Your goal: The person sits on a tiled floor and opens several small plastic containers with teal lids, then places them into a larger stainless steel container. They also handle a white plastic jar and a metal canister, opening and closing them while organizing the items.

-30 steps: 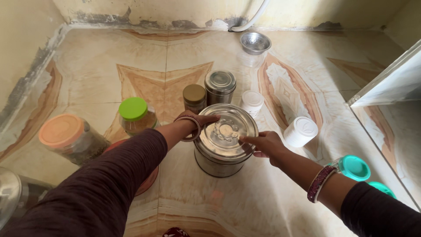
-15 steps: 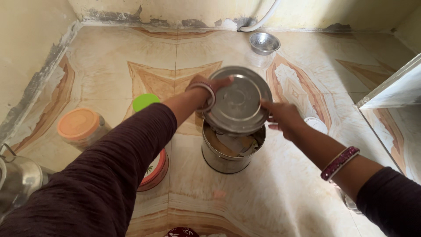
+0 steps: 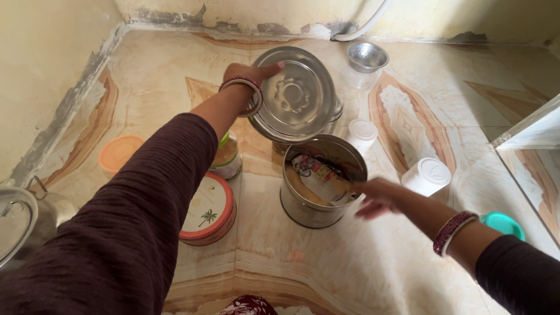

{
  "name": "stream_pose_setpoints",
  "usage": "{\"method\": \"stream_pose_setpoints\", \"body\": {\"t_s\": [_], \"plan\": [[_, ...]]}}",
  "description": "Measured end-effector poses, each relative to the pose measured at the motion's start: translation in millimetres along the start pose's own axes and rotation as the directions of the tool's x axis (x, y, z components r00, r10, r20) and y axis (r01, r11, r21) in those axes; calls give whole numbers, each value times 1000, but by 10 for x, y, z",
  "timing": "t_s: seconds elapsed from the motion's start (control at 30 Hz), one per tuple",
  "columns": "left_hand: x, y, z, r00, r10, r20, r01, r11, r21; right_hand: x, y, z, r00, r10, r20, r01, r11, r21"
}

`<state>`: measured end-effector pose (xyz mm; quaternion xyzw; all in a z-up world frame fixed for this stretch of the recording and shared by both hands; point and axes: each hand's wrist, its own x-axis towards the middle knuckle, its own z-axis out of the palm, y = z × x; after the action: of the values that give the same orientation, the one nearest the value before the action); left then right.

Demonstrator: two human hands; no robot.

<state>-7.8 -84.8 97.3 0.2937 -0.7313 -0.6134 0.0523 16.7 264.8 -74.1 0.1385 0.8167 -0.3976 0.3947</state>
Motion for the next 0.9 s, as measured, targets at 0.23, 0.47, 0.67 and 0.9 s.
{"method": "stream_pose_setpoints", "body": {"t_s": [0.23,0.47,0.67,0.9], "plan": [[65,-75,-137,997,75,-35,-70,989,131,-251,267,670,964,-165,-207,247,844,476],[110,-47,-81,990,87,110,-99,990,103,-835,518,1002,868,-294,-400,428,851,304],[58,2,-79,979,155,131,-161,986,37,-791,389,973,879,-287,-381,408,866,290],[-9,40,-25,983,116,140,-135,982,130,-517,201,722,943,-204,-263,301,860,413]]}}
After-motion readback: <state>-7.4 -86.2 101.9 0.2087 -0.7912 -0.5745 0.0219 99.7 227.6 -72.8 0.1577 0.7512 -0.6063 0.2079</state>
